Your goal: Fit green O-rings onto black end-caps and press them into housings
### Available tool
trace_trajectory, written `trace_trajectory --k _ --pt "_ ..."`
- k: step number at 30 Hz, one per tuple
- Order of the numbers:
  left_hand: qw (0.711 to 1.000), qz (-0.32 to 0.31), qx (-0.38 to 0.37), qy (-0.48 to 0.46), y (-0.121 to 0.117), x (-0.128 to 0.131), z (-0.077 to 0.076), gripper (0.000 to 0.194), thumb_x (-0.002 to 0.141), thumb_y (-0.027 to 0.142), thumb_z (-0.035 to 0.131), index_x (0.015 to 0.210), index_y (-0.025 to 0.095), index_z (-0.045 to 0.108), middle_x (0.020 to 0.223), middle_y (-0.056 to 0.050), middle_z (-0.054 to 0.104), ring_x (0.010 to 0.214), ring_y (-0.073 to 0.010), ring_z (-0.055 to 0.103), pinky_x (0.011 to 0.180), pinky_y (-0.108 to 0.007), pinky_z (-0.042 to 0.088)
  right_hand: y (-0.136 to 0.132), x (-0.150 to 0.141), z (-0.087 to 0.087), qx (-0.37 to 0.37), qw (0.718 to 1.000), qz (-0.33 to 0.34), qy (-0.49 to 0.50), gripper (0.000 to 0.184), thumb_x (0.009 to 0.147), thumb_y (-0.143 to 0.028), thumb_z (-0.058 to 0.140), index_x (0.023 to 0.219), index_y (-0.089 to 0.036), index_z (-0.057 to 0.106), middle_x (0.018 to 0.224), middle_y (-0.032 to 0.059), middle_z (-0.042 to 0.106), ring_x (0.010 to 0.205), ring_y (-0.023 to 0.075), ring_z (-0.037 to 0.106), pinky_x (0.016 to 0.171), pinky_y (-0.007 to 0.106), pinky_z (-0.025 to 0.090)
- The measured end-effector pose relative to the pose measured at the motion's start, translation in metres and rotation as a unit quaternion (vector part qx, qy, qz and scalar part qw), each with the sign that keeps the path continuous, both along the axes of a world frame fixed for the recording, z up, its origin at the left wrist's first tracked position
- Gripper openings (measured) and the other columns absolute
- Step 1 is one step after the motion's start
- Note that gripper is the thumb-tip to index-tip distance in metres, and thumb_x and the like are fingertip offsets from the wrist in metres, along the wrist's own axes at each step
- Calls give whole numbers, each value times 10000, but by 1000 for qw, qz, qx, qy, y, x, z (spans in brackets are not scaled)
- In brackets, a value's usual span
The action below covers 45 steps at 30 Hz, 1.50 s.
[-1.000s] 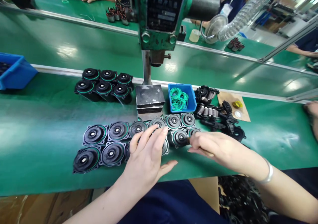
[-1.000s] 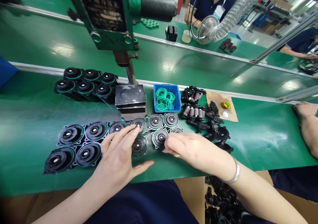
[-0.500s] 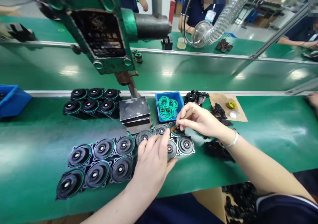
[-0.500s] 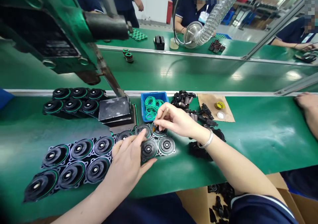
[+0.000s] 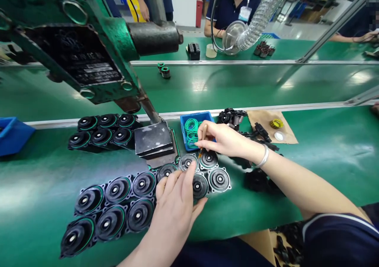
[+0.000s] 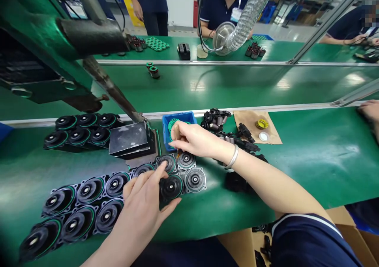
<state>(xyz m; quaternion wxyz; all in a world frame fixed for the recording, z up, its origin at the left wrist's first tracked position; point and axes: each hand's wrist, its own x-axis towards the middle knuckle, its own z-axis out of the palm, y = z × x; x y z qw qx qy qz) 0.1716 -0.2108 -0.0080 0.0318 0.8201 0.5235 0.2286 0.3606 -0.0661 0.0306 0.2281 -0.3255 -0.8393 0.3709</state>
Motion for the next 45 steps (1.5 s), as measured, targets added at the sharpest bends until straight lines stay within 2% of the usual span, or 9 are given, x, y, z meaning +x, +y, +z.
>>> trace_trajectory --k 4,8,12,17,21,26,33,38,45 --pt "1000 -3 7 2 1 0 -1 722 865 188 672 1468 84 289 1068 -129 673 1027 -284 594 921 -421 377 -8 9 -6 39 997 -70 -4 167 938 -295 601 881 -187 486 830 -1 589 692 120 592 662 256 473" --pt "1000 -6 11 2 0 0 -1 725 858 181 676 1467 86 295 1062 -131 678 1004 -281 606 907 -420 385 -18 15 -7 61 992 -106 -5 157 944 -301 594 907 -190 489 818 -2 593 666 118 584 639 254 477" --pt "1000 -15 19 -16 5 0 7 770 837 258 720 1462 96 300 1131 -162 668 1041 -303 601 912 -434 385 -21 21 -9 40 992 -121 7 167 940 -313 607 924 -194 491 782 -19 597 641 105 583 619 238 467" --pt "998 -46 -20 -37 42 10 22 872 807 253 752 1483 128 215 1228 -174 643 1156 -316 572 947 -459 379 -18 26 -14 -21 992 -116 43 220 932 -378 609 925 -192 493 765 -26 600 637 107 589 615 240 474" --pt "992 -95 -88 -2 82 20 23 983 749 140 755 1501 150 123 1192 -153 661 1144 -318 593 913 -446 406 -20 27 -14 3 992 -118 34 197 935 -356 604 919 -186 505 763 -31 576 616 93 541 591 228 450" --pt "979 -123 -159 13 109 26 19 1001 715 213 800 1485 134 165 1171 -166 663 1170 -353 597 896 -446 415 -23 28 -13 21 991 -127 32 176 938 -323 605 913 -180 505 769 -30 583 629 91 553 610 227 453" --pt "970 -129 -208 -1 111 26 16 1028 697 271 848 1474 176 181 1144 -119 679 1131 -347 601 925 -459 387 -27 38 -19 101 978 -184 6 163 944 -304 596 898 -192 488 784 -4 595 658 116 584 607 237 470" --pt "974 -145 -174 22 105 25 15 986 748 285 820 1473 142 167 1132 -109 674 1118 -306 596 934 -440 368 -49 42 -24 168 956 -239 -25 105 949 -256 572 942 -203 482 731 -26 574 592 96 567 564 209 463" --pt "975 -161 -139 64 104 24 16 937 790 310 777 1473 99 171 1133 -138 665 1091 -303 599 926 -428 367 -81 33 -28 187 954 -235 -26 182 961 -329 579 879 -210 468 670 -44 570 548 89 590 520 202 462"
